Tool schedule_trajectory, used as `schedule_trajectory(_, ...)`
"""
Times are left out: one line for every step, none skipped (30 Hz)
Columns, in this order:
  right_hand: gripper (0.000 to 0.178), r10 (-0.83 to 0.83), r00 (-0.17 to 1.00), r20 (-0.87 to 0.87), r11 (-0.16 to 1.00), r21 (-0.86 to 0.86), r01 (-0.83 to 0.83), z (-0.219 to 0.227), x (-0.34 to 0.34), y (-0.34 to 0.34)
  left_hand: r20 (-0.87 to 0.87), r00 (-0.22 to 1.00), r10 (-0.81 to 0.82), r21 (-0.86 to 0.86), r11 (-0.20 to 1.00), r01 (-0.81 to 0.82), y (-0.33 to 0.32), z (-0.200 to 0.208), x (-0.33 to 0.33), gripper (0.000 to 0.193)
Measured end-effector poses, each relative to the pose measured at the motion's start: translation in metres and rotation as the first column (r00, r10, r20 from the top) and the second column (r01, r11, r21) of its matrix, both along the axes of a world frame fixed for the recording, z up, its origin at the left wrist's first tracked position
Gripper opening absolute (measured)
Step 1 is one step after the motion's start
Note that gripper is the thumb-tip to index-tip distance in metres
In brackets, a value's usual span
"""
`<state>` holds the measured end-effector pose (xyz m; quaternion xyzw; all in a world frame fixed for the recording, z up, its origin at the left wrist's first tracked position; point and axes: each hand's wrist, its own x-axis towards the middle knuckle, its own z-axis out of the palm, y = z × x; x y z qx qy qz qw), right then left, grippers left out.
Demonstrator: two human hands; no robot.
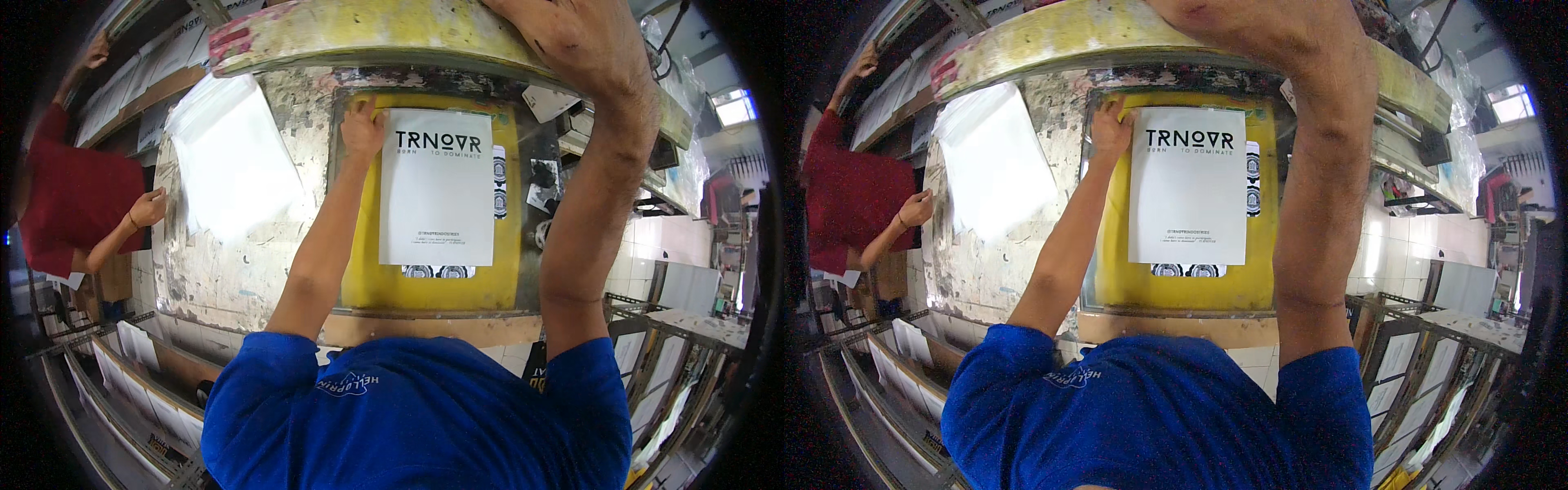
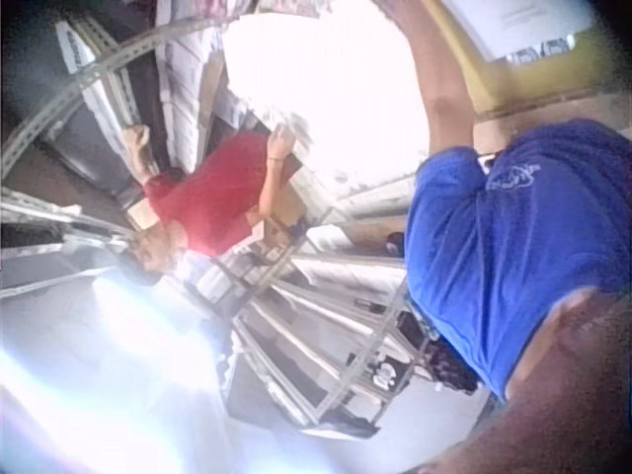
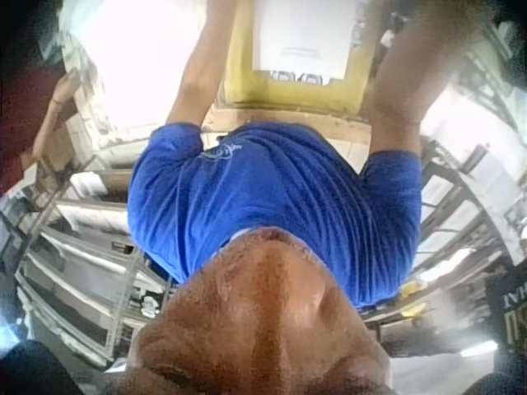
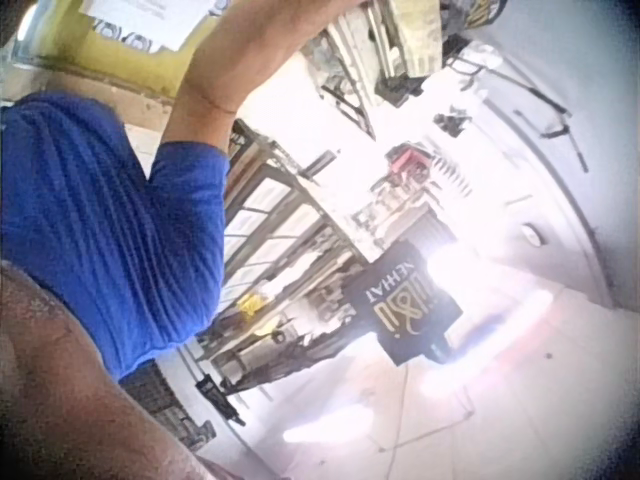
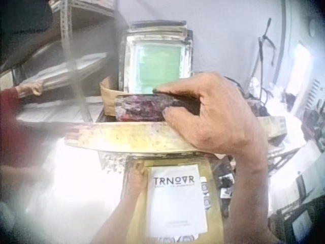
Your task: The person performs screen printing by placing sheets of paper under a screen frame, applying ink with a squeegee, and lifting the frame to reveal the printed design.
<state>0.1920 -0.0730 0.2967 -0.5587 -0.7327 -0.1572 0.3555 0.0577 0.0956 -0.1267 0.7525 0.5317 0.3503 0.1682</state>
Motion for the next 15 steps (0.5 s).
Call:
schedule_trajectory(0.045, 0.020, 1.000, -0.015, 1.000, 0.000, -0.020, 0.000, 0.005, 0.000, -0.144, 0.990, 0.010, 0.028, 1.000, -0.006, -0.002, -0.002, 0.010, 0.048)
schedule_trajectory(0.045, 0.075, 0.996, -0.038, 0.996, -0.037, -0.076, 0.003, 0.013, -0.002, -0.200, 0.980, 0.009, -0.033, 0.999, -0.016, -0.006, -0.004, 0.015, 0.033)
schedule_trajectory(0.044, 0.109, 0.990, -0.088, 0.989, -0.086, -0.116, 0.005, 0.018, 0.000, -0.194, 0.981, 0.016, -0.021, 1.000, -0.021, -0.005, -0.005, 0.018, 0.028)
schedule_trajectory(0.044, 0.139, 0.981, -0.139, 0.979, -0.132, -0.158, 0.008, 0.021, 0.001, -0.188, 0.982, 0.026, -0.009, 1.000, -0.028, -0.004, -0.006, 0.019, 0.023)
schedule_trajectory(0.043, 0.141, 0.967, -0.210, 0.965, -0.189, -0.182, 0.012, 0.024, 0.006, -0.183, 0.982, 0.038, 0.003, 0.999, -0.038, -0.003, -0.007, 0.019, 0.019)
schedule_trajectory(0.042, 0.147, 0.957, -0.249, 0.954, -0.219, -0.204, 0.014, 0.024, 0.006, -0.081, 0.997, 0.017, -0.056, 0.998, -0.021, -0.001, -0.009, 0.016, 0.017)
schedule_trajectory(0.042, 0.151, 0.946, -0.288, 0.942, -0.247, -0.226, 0.017, 0.024, 0.007, 0.022, 1.000, 0.004, -0.112, 0.994, -0.002, 0.003, -0.011, 0.013, 0.016)
schedule_trajectory(0.041, 0.163, 0.942, -0.294, 0.936, -0.255, -0.242, 0.018, 0.022, 0.006, 0.126, 0.992, 0.001, -0.165, 0.986, 0.020, 0.004, -0.013, 0.009, 0.014)
schedule_trajectory(0.040, 0.176, 0.939, -0.296, 0.934, -0.252, -0.254, 0.016, 0.022, 0.008, 0.176, 0.984, 0.025, -0.191, 0.982, 0.009, 0.003, -0.010, 0.007, 0.015)
schedule_trajectory(0.039, 0.180, 0.938, -0.296, 0.933, -0.250, -0.258, 0.016, 0.023, 0.008, 0.226, 0.973, 0.043, -0.218, 0.976, 0.008, -0.002, 0.000, 0.008, 0.015)
schedule_trajectory(0.039, 0.193, 0.937, -0.292, 0.934, -0.238, -0.267, 0.013, 0.025, 0.011, 0.275, 0.959, 0.065, -0.244, 0.970, 0.005, -0.006, 0.010, 0.007, 0.016)
schedule_trajectory(0.038, 0.185, 0.949, -0.255, 0.947, -0.213, -0.242, 0.012, 0.026, 0.011, 0.302, 0.952, 0.051, -0.240, 0.971, 0.024, -0.013, 0.024, 0.005, 0.015)
schedule_trajectory(0.038, 0.187, 0.957, -0.220, 0.956, -0.185, -0.229, 0.008, 0.026, 0.013, 0.322, 0.945, 0.052, -0.237, 0.971, 0.027, -0.020, 0.035, -0.004, 0.014)
schedule_trajectory(0.037, 0.165, 0.974, -0.155, 0.972, -0.143, -0.187, 0.004, 0.025, 0.014, 0.343, 0.938, 0.055, -0.234, 0.972, 0.029, -0.026, 0.042, -0.012, 0.013)
schedule_trajectory(0.037, 0.130, 0.986, -0.101, 0.983, -0.118, -0.141, 0.003, 0.023, 0.016, 0.386, 0.919, 0.085, -0.243, 0.970, 0.012, -0.024, 0.043, -0.026, 0.013)
